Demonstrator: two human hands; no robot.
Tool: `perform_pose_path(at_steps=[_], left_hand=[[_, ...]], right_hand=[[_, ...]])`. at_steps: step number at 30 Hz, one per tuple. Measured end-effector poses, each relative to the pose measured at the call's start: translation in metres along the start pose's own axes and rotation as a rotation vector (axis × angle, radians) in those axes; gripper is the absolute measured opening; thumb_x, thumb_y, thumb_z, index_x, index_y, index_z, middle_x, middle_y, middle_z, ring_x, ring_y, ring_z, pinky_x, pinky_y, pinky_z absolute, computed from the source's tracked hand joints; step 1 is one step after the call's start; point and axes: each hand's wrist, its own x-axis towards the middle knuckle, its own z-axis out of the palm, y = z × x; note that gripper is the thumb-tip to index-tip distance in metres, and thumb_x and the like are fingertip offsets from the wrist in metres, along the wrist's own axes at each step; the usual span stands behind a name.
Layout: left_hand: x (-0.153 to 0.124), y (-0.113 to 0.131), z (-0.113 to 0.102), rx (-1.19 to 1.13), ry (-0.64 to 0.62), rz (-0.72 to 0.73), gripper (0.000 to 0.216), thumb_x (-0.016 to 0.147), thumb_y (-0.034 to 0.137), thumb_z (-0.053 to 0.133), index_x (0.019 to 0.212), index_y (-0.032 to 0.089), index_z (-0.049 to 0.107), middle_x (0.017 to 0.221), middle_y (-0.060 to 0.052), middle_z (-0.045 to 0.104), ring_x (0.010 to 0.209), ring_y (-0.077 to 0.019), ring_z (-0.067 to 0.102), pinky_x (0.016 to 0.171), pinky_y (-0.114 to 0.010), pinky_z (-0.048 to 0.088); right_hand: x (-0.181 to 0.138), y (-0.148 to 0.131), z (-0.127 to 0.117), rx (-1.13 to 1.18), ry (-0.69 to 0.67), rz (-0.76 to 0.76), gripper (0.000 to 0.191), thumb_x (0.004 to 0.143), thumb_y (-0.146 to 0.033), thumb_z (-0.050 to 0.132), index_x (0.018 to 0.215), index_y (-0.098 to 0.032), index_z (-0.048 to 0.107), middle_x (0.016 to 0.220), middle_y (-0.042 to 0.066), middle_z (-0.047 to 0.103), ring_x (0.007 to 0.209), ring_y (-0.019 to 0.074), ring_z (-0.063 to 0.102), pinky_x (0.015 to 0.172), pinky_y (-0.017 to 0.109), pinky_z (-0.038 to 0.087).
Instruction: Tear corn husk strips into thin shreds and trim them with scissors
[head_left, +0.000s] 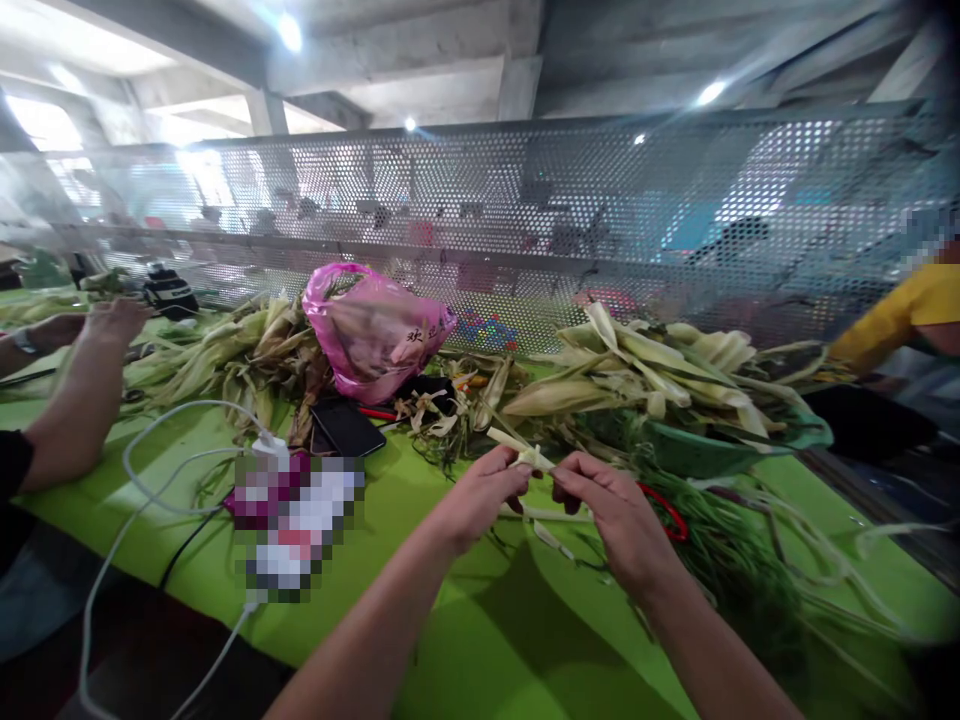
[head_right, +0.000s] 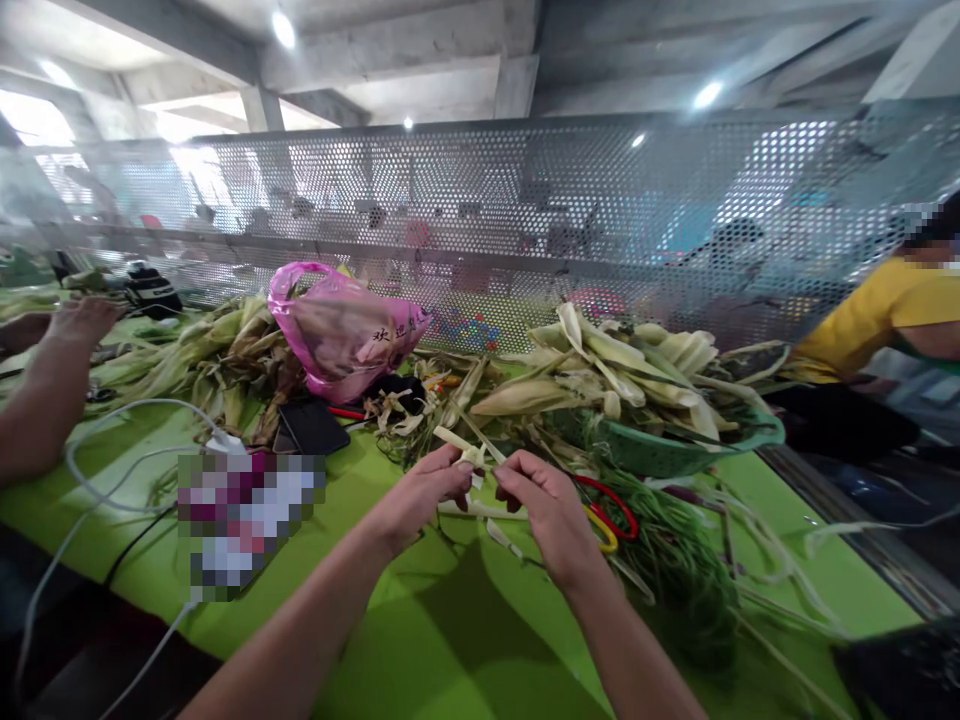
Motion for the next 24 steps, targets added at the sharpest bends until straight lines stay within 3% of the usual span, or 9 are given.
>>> perform_pose_path(at_steps=[3, 7, 10, 12, 14, 19, 24], left_hand=[[0.001, -0.001, 0.001, -0.084, 0.082, -0.030, 0.024, 0.074, 0.039, 0.059, 0.074, 0.017, 0.051, 0.067, 0.002, 0.042, 0.063, -0.0103, 0.039, 0.061, -0.023, 0.035], [0.002, -0.004, -0.003, -0.123, 0.075, -0.031, 0.023, 0.074, 0.038, 0.061, 0.078, 0.016, 0.052, 0.065, 0.003, 0.042, 0.059, -0.0091, 0.037, 0.060, -0.023, 0.034], [0.003, -0.006, -0.006, -0.078, 0.040, -0.014, 0.023, 0.074, 0.035, 0.061, 0.083, 0.015, 0.055, 0.065, 0.004, 0.043, 0.058, -0.0081, 0.035, 0.058, -0.022, 0.030], [0.003, -0.006, -0.006, -0.007, 0.003, -0.024, 0.022, 0.076, 0.035, 0.060, 0.082, 0.014, 0.057, 0.065, 0.004, 0.043, 0.058, -0.0079, 0.034, 0.057, -0.022, 0.027], [0.004, -0.006, -0.006, 0.070, -0.037, -0.038, 0.020, 0.078, 0.033, 0.057, 0.082, 0.014, 0.060, 0.067, 0.002, 0.046, 0.060, -0.0085, 0.036, 0.059, -0.022, 0.028], [0.004, -0.011, -0.003, 0.343, -0.088, 0.021, 0.025, 0.080, 0.023, 0.049, 0.098, 0.018, 0.065, 0.084, -0.002, 0.059, 0.079, -0.0144, 0.049, 0.074, -0.024, 0.037], [0.001, -0.014, 0.004, 0.609, -0.136, 0.075, 0.023, 0.083, 0.026, 0.047, 0.093, 0.018, 0.066, 0.085, -0.002, 0.063, 0.078, -0.0168, 0.052, 0.076, -0.028, 0.041]], right_hand=[[0.001, 0.002, -0.003, 0.009, 0.051, 0.018, 0.027, 0.079, -0.037, 0.058, 0.059, -0.020, 0.054, 0.057, -0.001, 0.051, 0.058, 0.0140, 0.044, 0.057, 0.027, 0.036], [0.004, 0.007, -0.007, -0.019, 0.025, 0.022, 0.029, 0.080, -0.039, 0.059, 0.060, -0.019, 0.055, 0.058, -0.001, 0.052, 0.058, 0.0139, 0.045, 0.056, 0.027, 0.036], [0.004, 0.007, -0.011, -0.067, 0.037, 0.001, 0.020, 0.076, -0.040, 0.066, 0.080, -0.020, 0.064, 0.071, 0.000, 0.058, 0.067, 0.0161, 0.051, 0.063, 0.028, 0.041], [0.003, 0.004, -0.014, -0.090, 0.070, -0.055, 0.031, 0.075, -0.038, 0.067, 0.103, -0.023, 0.064, 0.091, 0.003, 0.062, 0.083, 0.0196, 0.056, 0.072, 0.031, 0.044], [0.001, 0.000, -0.018, -0.114, 0.051, -0.123, 0.034, 0.079, -0.036, 0.062, 0.111, -0.026, 0.064, 0.109, 0.005, 0.061, 0.099, 0.0222, 0.055, 0.085, 0.034, 0.042], [-0.001, -0.007, -0.018, -0.155, -0.052, -0.228, 0.026, 0.084, -0.031, 0.052, 0.102, -0.026, 0.071, 0.117, 0.006, 0.060, 0.116, 0.0253, 0.050, 0.100, 0.038, 0.034], [0.001, -0.007, -0.010, -0.324, 0.032, -0.263, 0.016, 0.077, -0.037, 0.067, 0.084, -0.023, 0.070, 0.093, 0.006, 0.064, 0.094, 0.0245, 0.058, 0.090, 0.039, 0.042]])
